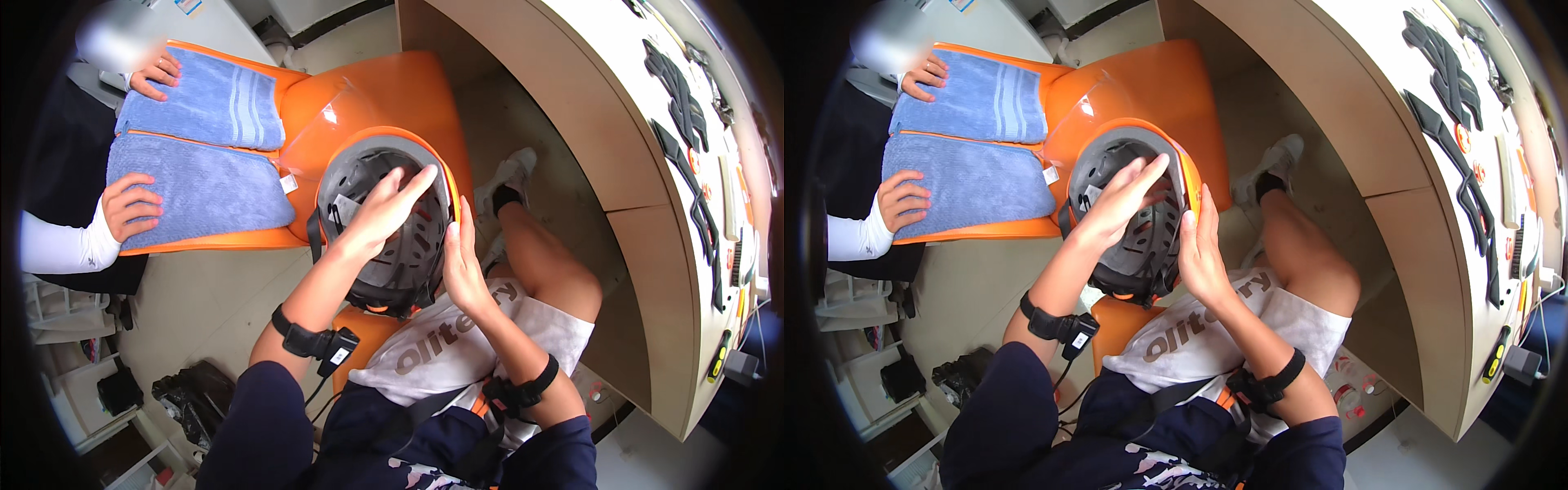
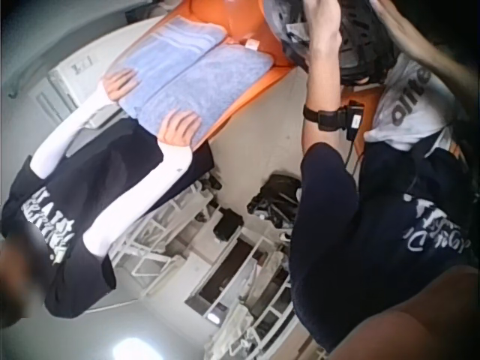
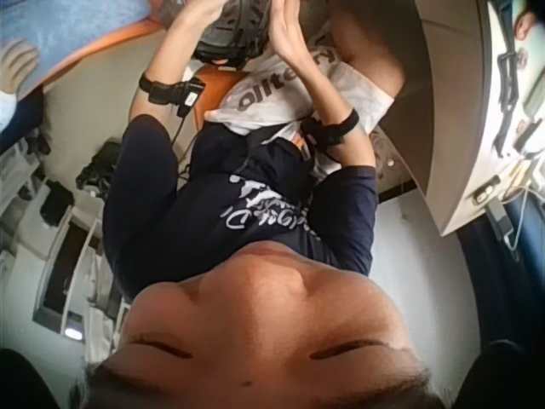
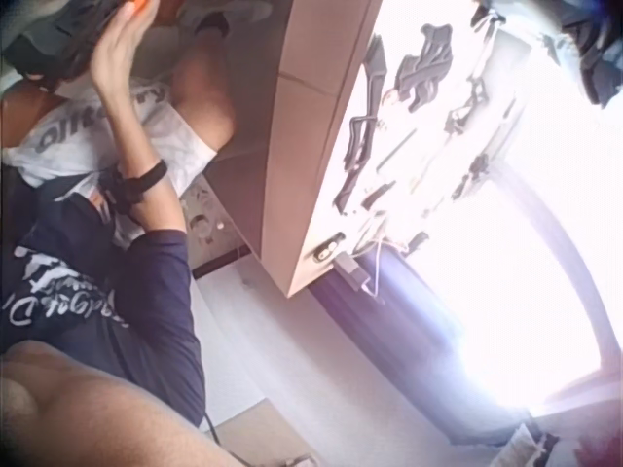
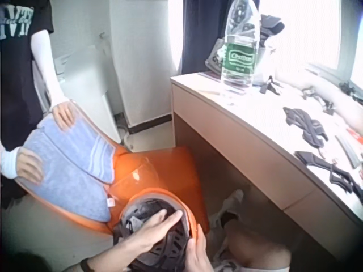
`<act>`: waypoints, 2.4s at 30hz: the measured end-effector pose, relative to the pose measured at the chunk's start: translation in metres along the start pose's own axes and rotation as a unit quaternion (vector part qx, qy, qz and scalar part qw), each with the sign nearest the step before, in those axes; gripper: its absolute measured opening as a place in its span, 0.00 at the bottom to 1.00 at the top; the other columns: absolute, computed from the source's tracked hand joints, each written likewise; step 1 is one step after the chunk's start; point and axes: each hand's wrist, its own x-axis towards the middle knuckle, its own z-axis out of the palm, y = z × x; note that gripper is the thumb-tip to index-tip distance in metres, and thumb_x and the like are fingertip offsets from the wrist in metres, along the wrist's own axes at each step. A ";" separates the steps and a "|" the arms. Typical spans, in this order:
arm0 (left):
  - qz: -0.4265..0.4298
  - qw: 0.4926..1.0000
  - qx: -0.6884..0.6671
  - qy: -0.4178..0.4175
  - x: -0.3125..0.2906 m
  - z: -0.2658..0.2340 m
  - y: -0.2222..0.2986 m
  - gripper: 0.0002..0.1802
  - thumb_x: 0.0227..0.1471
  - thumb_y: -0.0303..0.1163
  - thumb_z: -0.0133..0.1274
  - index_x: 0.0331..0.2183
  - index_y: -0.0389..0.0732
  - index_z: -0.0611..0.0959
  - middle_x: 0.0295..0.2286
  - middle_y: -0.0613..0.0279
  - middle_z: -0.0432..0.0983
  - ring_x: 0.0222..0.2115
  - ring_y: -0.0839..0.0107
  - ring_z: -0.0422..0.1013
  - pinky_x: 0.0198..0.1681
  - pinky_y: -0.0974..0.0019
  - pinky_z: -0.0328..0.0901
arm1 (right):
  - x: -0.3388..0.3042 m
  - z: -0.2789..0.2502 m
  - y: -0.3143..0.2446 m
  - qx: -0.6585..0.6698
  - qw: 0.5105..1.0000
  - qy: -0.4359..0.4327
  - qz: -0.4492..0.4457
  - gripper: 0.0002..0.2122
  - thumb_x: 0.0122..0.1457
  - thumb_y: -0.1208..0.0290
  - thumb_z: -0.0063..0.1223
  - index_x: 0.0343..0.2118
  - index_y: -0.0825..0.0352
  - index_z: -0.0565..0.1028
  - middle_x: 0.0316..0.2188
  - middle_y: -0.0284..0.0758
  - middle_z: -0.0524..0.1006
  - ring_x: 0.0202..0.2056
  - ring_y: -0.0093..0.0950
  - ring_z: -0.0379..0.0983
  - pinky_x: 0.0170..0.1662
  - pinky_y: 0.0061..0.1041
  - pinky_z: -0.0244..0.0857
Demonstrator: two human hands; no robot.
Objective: The person reattaches internal padding and straps to a bicycle helmet by hand while seated at a desk, receiving parts from another person.
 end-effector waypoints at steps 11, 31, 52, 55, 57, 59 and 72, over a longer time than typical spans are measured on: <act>0.105 0.980 0.133 0.100 -0.005 0.031 -0.022 0.31 0.48 0.36 0.61 0.47 0.30 0.66 0.43 0.53 0.71 0.44 0.68 0.69 0.50 0.66 0.64 | 0.029 -0.029 -0.020 0.016 1.000 0.018 0.020 0.24 0.67 0.54 0.40 0.55 0.71 0.64 0.48 0.47 0.73 0.51 0.34 0.71 0.53 0.29 0.63; 0.142 0.976 0.136 0.097 -0.064 0.081 -0.039 0.42 0.43 0.27 0.64 0.53 0.27 0.57 0.48 0.42 0.62 0.50 0.56 0.66 0.52 0.60 0.63 | 0.050 -0.031 -0.055 -0.464 0.834 -0.065 -0.292 0.14 0.60 0.63 0.50 0.22 0.66 0.74 0.15 0.37 0.76 0.18 0.35 0.76 0.25 0.31 0.71; -0.037 0.948 -0.300 -0.099 -0.110 0.046 -0.058 0.31 0.60 0.46 0.47 0.59 0.40 0.64 0.56 0.61 0.62 0.59 0.67 0.54 0.63 0.59 0.49 | -0.028 -0.050 -0.066 -0.368 0.856 -0.118 -0.343 0.07 0.51 0.74 0.51 0.23 0.69 0.67 0.20 0.38 0.72 0.26 0.35 0.74 0.26 0.32 0.69; -0.017 0.943 -0.317 -0.100 -0.104 0.061 -0.043 0.21 0.61 0.45 0.47 0.50 0.44 0.71 0.49 0.65 0.68 0.52 0.72 0.61 0.56 0.63 0.53 | -0.035 -0.062 -0.055 -0.373 0.861 -0.104 -0.329 0.07 0.50 0.76 0.53 0.22 0.68 0.66 0.20 0.37 0.71 0.25 0.35 0.73 0.24 0.32 0.68; -0.039 0.930 -0.344 -0.119 -0.104 0.065 -0.038 0.17 0.60 0.46 0.50 0.45 0.46 0.72 0.45 0.67 0.69 0.49 0.75 0.63 0.54 0.65 0.55 | -0.038 -0.065 -0.049 -0.375 0.861 -0.080 -0.334 0.08 0.49 0.77 0.54 0.21 0.67 0.66 0.19 0.36 0.69 0.24 0.34 0.72 0.23 0.32 0.68; -0.043 0.927 -0.360 -0.100 -0.104 0.071 -0.038 0.18 0.59 0.45 0.51 0.45 0.46 0.71 0.45 0.66 0.69 0.50 0.74 0.63 0.55 0.64 0.55 | -0.041 -0.064 -0.052 -0.378 0.857 -0.083 -0.339 0.07 0.49 0.77 0.54 0.21 0.67 0.66 0.19 0.36 0.69 0.24 0.33 0.72 0.23 0.31 0.68; -0.055 0.926 -0.364 -0.084 -0.110 0.067 -0.033 0.23 0.58 0.42 0.54 0.50 0.42 0.71 0.45 0.64 0.71 0.49 0.72 0.65 0.57 0.63 0.56 | -0.051 -0.057 -0.053 -0.405 0.837 -0.094 -0.355 0.06 0.47 0.75 0.53 0.22 0.66 0.67 0.21 0.33 0.68 0.25 0.29 0.70 0.26 0.28 0.68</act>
